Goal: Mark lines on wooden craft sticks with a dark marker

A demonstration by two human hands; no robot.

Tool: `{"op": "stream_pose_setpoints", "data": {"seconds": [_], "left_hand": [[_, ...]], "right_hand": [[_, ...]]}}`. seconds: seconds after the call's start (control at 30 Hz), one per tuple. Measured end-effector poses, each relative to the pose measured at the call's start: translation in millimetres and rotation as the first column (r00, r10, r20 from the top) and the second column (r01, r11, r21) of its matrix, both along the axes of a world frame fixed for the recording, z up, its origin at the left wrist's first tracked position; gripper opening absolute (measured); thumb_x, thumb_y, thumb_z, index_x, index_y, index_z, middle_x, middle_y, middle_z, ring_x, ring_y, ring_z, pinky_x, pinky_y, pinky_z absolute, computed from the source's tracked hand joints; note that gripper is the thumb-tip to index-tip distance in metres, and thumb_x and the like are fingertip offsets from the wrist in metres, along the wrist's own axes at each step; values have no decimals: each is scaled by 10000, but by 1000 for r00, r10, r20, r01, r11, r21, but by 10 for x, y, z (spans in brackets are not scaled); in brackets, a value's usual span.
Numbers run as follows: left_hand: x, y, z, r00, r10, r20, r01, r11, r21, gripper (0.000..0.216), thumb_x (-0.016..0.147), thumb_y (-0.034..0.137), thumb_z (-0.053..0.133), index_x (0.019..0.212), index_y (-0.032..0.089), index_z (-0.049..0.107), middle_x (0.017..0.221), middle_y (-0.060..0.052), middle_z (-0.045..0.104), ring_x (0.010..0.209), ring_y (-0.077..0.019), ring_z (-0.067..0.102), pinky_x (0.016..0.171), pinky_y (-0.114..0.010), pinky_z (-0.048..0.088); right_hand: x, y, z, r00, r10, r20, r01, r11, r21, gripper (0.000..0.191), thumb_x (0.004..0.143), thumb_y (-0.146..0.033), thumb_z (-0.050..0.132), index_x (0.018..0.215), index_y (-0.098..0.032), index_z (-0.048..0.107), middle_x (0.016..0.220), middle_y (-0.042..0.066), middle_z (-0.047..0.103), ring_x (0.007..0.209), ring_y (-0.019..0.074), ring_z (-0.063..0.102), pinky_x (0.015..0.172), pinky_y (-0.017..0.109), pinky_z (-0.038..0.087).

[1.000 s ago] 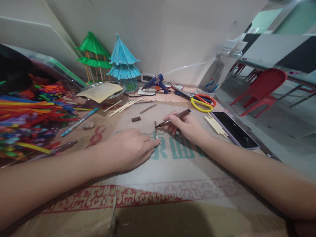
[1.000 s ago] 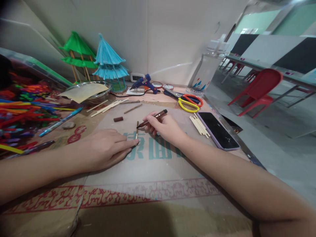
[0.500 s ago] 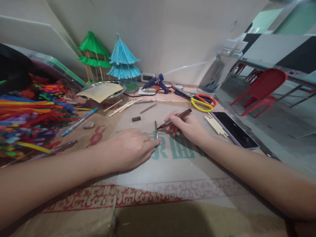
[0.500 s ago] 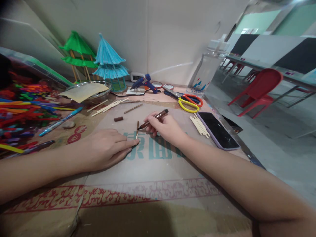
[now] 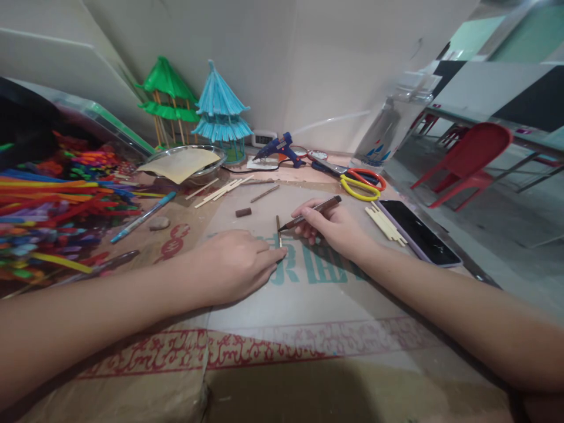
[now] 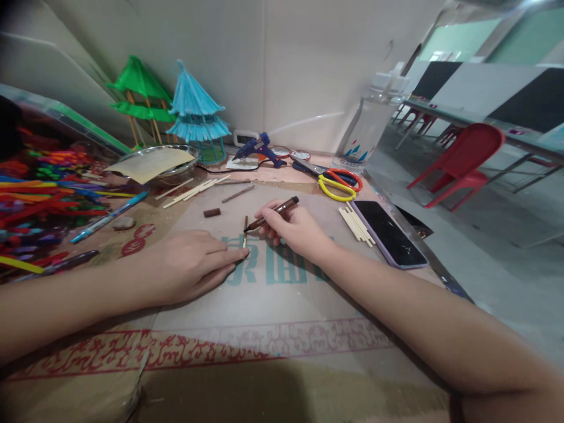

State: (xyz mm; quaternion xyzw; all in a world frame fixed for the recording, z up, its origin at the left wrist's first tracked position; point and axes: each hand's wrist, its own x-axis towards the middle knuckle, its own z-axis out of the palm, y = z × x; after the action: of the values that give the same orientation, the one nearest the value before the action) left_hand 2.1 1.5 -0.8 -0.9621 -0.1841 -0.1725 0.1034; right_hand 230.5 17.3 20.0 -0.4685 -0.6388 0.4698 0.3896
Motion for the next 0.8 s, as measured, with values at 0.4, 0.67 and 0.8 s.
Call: {"op": "stream_pose_setpoints", "data": {"seconds": [0.4,0.67,0.8], "left_hand": [[-7,-8,-9,1000,10,5,-9,999,-31,288,985,235,435,1119,158,677,732,-53,695,636,-189,626,626,-316,463],[-44,93,64,985,134,108,-123,987,-99,293,1000,289,429,1113,185,677,847,-62,651,794,-212,603,698,-335,456],[-74,271,55,979,168,113,-144,971,-191,335,994,249,410,1221,204,653,1050,-89,625,943,-212,580,815,-353,472]], "right_hand": [[18,15,-14,1000,11,17,-11,1000,-2,167,890,-316,584,806,-182,641,607,1,644,493,102,558,465,218,469],[21,-3,4,999,20,27,-20,1000,-5,175,908,-288,543,812,-179,638,602,3,640,498,105,566,471,223,468],[24,5,-8,999,27,21,-27,1000,-8,162,902,-297,559,816,-186,639,617,6,646,504,110,562,480,236,472]]}}
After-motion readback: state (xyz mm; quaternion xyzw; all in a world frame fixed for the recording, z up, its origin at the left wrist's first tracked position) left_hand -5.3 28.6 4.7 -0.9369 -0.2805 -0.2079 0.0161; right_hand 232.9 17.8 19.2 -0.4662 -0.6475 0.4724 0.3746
